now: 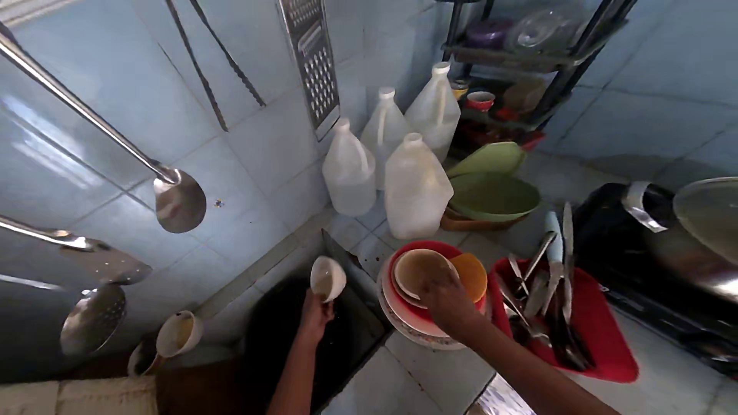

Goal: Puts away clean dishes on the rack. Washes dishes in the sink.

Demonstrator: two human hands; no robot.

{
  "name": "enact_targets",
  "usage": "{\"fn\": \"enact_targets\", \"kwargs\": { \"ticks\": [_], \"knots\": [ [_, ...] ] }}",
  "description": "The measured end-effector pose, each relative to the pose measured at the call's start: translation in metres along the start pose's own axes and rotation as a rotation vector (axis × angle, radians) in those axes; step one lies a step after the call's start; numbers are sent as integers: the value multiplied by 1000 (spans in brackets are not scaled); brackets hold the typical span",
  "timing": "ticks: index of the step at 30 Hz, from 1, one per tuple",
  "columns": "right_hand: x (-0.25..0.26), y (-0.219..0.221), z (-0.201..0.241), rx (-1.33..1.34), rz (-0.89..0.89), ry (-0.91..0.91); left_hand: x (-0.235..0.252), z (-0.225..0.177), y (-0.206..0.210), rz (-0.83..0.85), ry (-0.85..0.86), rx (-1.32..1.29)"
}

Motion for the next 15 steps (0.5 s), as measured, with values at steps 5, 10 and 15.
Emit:
{"fn": "enact_targets", "kwargs": {
  "ticks": [5, 10, 15],
  "knots": [
    [-13, -18, -7, 52, -266, -62, 33, -27, 84, 72, 38, 298],
    [-42, -45, 18, 19, -493, -252, 54, -16, 118, 202, -21, 351],
    [-52, -51, 75, 101, -587, -481, 40, -34, 87, 218, 202, 397]
  ]
}}
Point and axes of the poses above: each hand's wrist, its own x-axis towards the middle knuckle, its own y-axis out of the palm, z = x × y, the point moved 9 cm from there along x, towards the middle knuckle, and after that the axes turned 7 degrees about -x, right-handed, at the moved point
